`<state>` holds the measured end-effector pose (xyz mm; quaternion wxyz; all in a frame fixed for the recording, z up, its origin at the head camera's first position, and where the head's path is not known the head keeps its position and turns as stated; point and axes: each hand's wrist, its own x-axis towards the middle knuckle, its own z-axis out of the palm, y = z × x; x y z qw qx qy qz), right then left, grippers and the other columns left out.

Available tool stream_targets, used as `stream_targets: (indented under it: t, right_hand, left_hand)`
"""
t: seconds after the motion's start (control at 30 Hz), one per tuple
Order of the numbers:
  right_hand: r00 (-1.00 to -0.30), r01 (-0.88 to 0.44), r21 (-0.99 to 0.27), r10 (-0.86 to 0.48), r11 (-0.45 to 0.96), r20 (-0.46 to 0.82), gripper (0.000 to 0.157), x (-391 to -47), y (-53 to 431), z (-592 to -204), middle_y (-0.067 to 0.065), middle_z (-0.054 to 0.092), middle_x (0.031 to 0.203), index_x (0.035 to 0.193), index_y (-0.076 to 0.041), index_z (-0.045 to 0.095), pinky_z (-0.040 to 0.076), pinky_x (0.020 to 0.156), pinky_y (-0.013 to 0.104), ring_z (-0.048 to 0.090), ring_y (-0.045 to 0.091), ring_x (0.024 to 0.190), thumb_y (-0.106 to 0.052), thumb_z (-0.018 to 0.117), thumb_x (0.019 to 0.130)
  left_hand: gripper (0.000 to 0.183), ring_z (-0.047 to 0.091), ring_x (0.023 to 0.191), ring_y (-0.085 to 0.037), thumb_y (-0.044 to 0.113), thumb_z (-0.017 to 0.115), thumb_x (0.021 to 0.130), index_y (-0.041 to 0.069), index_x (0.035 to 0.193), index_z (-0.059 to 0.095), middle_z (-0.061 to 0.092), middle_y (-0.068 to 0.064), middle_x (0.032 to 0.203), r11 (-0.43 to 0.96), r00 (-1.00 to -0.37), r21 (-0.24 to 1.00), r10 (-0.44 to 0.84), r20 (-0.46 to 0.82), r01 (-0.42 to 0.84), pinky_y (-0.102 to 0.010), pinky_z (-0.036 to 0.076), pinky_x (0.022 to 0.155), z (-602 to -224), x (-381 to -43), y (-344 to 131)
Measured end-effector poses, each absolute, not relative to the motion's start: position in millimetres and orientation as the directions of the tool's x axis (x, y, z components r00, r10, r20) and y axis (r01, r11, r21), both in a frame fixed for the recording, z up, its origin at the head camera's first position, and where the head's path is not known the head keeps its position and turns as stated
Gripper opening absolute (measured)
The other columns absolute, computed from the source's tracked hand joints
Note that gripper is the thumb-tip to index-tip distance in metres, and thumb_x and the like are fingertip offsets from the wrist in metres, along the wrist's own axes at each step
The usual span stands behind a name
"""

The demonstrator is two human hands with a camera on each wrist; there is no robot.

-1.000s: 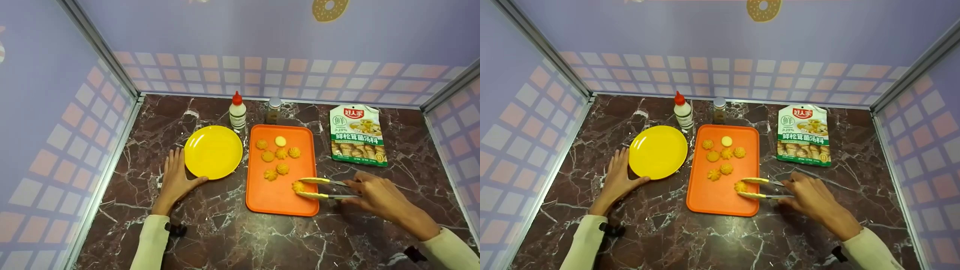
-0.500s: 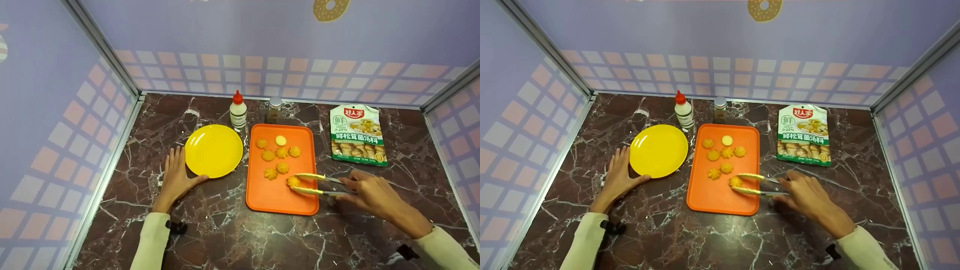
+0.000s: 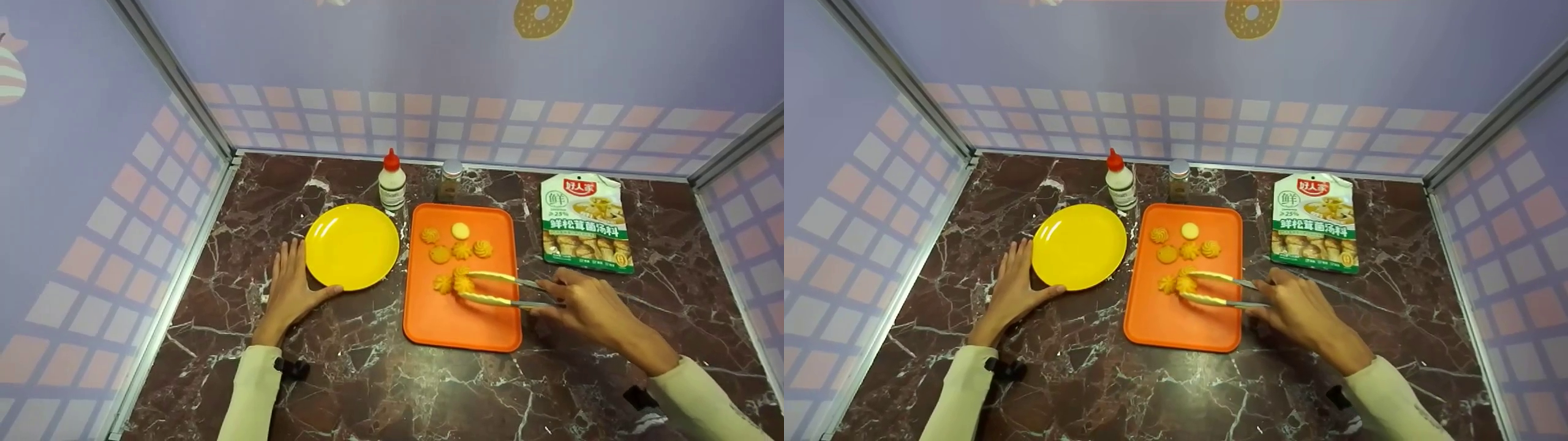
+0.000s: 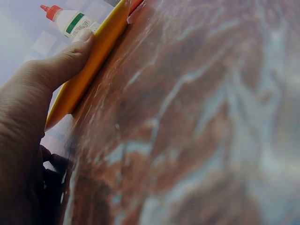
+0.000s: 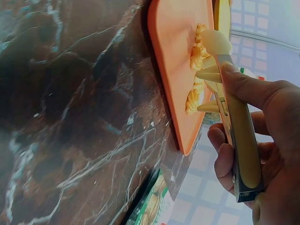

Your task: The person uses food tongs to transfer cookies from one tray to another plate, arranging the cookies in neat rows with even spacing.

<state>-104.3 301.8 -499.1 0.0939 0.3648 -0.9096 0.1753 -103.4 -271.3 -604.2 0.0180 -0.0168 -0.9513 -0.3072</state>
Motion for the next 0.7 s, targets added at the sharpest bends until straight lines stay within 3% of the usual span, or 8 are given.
stream_targets:
  t: [0.47, 0.7]
  right_hand:
    - [-0.669, -0.739, -0.251, -0.634, 0.625, 0.389, 0.044, -127, 268, -509, 0.003, 0.063, 0.089, 0.116, -0.001, 0.085, 0.043, 0.048, 0.023, 0.050, 0.005, 0.062, -0.023, 0.100, 0.081]
    - [-0.694, -0.716, -0.279, -0.610, 0.640, 0.383, 0.045, -141, 254, -508, 0.006, 0.064, 0.090, 0.117, 0.003, 0.084, 0.047, 0.048, 0.024, 0.053, 0.009, 0.062, -0.022, 0.100, 0.083]
  left_hand:
    - [0.143, -0.005, 0.170, -0.043, 0.070, 0.089, 0.080, 0.001, 0.176, 0.009, 0.004, -0.026, 0.183, 0.814, -0.998, 0.578, 0.029, 0.060, 0.058, -0.057, -0.009, 0.136, -608, -105, -271]
    - [0.142, -0.006, 0.170, -0.043, 0.070, 0.088, 0.081, 0.001, 0.176, 0.009, 0.004, -0.026, 0.183, 0.816, -0.997, 0.575, 0.028, 0.065, 0.061, -0.057, -0.009, 0.136, -607, -105, -272]
